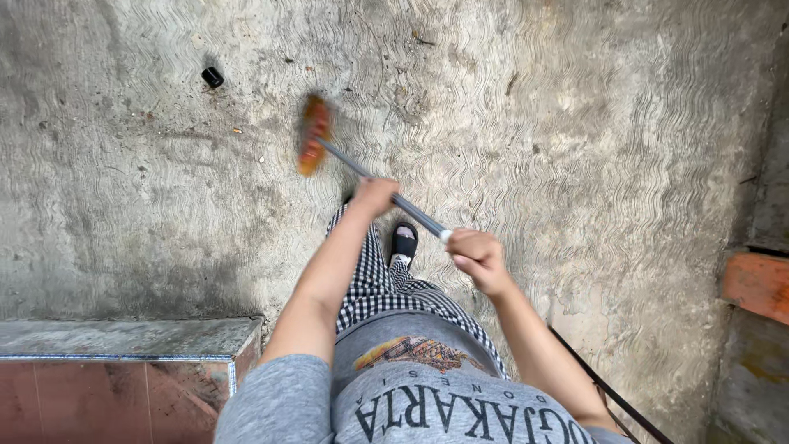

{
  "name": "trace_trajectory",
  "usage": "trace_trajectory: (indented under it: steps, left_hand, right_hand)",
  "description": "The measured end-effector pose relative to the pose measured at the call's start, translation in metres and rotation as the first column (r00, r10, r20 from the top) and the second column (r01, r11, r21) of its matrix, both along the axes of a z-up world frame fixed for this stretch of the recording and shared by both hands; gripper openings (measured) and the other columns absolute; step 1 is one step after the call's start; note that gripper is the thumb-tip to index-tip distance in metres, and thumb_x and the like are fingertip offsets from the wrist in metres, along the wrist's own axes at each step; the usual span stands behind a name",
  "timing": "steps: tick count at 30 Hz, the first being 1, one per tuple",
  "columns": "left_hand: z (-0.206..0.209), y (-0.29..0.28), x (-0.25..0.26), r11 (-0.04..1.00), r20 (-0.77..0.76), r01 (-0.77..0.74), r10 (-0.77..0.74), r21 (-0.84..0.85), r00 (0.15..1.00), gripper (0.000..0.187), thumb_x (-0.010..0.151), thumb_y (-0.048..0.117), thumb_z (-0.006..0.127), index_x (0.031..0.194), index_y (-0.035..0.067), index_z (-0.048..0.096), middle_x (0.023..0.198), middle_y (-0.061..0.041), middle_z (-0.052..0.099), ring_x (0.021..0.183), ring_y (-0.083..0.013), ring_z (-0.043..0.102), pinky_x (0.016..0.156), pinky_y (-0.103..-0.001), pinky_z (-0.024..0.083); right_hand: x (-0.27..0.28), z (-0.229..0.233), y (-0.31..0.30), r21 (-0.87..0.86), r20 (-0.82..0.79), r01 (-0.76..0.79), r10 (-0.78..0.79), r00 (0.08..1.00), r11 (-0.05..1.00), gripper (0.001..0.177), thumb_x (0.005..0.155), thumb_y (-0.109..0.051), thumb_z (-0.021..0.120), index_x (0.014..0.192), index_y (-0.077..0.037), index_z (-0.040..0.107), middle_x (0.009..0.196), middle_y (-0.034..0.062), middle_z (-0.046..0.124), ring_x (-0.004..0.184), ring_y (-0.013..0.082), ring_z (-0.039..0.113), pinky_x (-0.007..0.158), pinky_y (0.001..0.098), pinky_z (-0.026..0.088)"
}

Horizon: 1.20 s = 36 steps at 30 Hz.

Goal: The person sweeps debris across a concrete floor using a small broom, moving around a motorcycle and various metal furniture pieces.

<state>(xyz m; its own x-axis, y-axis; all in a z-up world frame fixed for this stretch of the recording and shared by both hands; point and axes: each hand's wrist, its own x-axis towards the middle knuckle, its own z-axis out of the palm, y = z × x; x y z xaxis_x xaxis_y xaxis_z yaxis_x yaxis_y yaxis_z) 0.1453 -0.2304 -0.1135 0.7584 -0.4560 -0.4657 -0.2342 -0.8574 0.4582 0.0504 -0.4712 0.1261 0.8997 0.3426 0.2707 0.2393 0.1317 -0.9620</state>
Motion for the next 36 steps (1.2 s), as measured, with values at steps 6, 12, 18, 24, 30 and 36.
trace_trajectory:
  steps: [6, 12, 18, 24, 30, 36]
  left_hand:
    - [0.031, 0.03, 0.046, 0.991, 0.152, -0.118, 0.125, -0.055, 0.98, 0.019, 0.078, 0.017, 0.079, 0.094, 0.018, 0.07, 0.112, -0.006, 0.065, 0.12, -0.0302, 0.058, 0.113, -0.061, 0.032]
    - [0.104, -0.101, 0.071, 0.811, 0.101, -0.049, 0.132, -0.583, 0.986, 0.013, 0.08, 0.012, 0.079, 0.084, 0.015, 0.067, 0.083, -0.008, 0.067, 0.09, -0.032, 0.067, 0.087, -0.047, 0.051]
    - [0.139, -0.183, 0.081, 0.65, -0.109, 0.162, -0.356, -0.743, 0.928, 0.012, 0.081, 0.028, 0.078, 0.082, 0.017, 0.072, 0.069, -0.006, 0.068, 0.065, -0.0234, 0.066, 0.064, -0.038, 0.05]
    - [0.077, -0.171, 0.08, 0.695, 0.045, 0.401, -0.47, -0.597, 0.881, 0.013, 0.078, 0.029, 0.075, 0.083, 0.018, 0.069, 0.079, -0.004, 0.07, 0.082, -0.0254, 0.07, 0.073, -0.044, 0.05]
    - [0.022, -0.066, 0.121, 0.868, 0.015, 0.354, -0.373, -0.348, 0.928, 0.02, 0.078, 0.035, 0.076, 0.097, 0.028, 0.076, 0.098, -0.002, 0.074, 0.105, -0.026, 0.068, 0.096, -0.054, 0.044]
    - [-0.008, 0.044, 0.187, 0.994, -0.028, 0.103, -0.104, -0.031, 0.994, 0.029, 0.082, 0.029, 0.078, 0.11, 0.028, 0.07, 0.121, -0.004, 0.065, 0.127, -0.0295, 0.055, 0.107, -0.056, 0.039]
  right_hand:
    - [0.03, -0.033, -0.01, 0.182, -0.146, 0.232, -0.207, 0.967, 0.956, 0.046, 0.094, -0.028, 0.06, 0.057, -0.001, 0.053, 0.055, 0.0089, 0.049, 0.053, 0.023, 0.044, 0.062, 0.0416, 0.041]
    - [0.084, 0.072, -0.096, 0.387, 0.371, 0.212, -0.362, 0.855, 0.898, 0.051, 0.102, -0.037, 0.043, 0.056, -0.021, 0.03, 0.047, -0.0105, 0.026, 0.039, 0.0058, 0.023, 0.037, 0.0275, 0.025]
    - [0.095, 0.173, -0.08, 0.043, 0.398, 0.103, -0.112, 0.91, 0.994, 0.042, 0.093, -0.025, 0.053, 0.053, -0.016, 0.041, 0.046, -0.0081, 0.037, 0.037, 0.008, 0.034, 0.038, 0.0312, 0.029]
    - [0.114, 0.14, -0.008, -0.123, 0.279, 0.015, 0.02, 0.96, 0.992, 0.041, 0.083, -0.019, 0.064, 0.053, -0.01, 0.036, 0.049, 0.002, 0.038, 0.042, 0.0215, 0.041, 0.049, 0.0381, 0.034]
    - [0.11, 0.064, 0.013, 0.115, 0.131, 0.155, -0.17, 0.977, 0.981, 0.045, 0.09, -0.022, 0.061, 0.056, -0.008, 0.035, 0.053, 0.0052, 0.045, 0.046, 0.0233, 0.046, 0.056, 0.0405, 0.042]
    - [0.152, -0.034, 0.067, 0.193, -0.154, 0.256, -0.228, 0.961, 0.947, 0.048, 0.093, -0.019, 0.062, 0.053, -0.004, 0.04, 0.052, 0.0075, 0.044, 0.051, 0.022, 0.041, 0.061, 0.0395, 0.038]
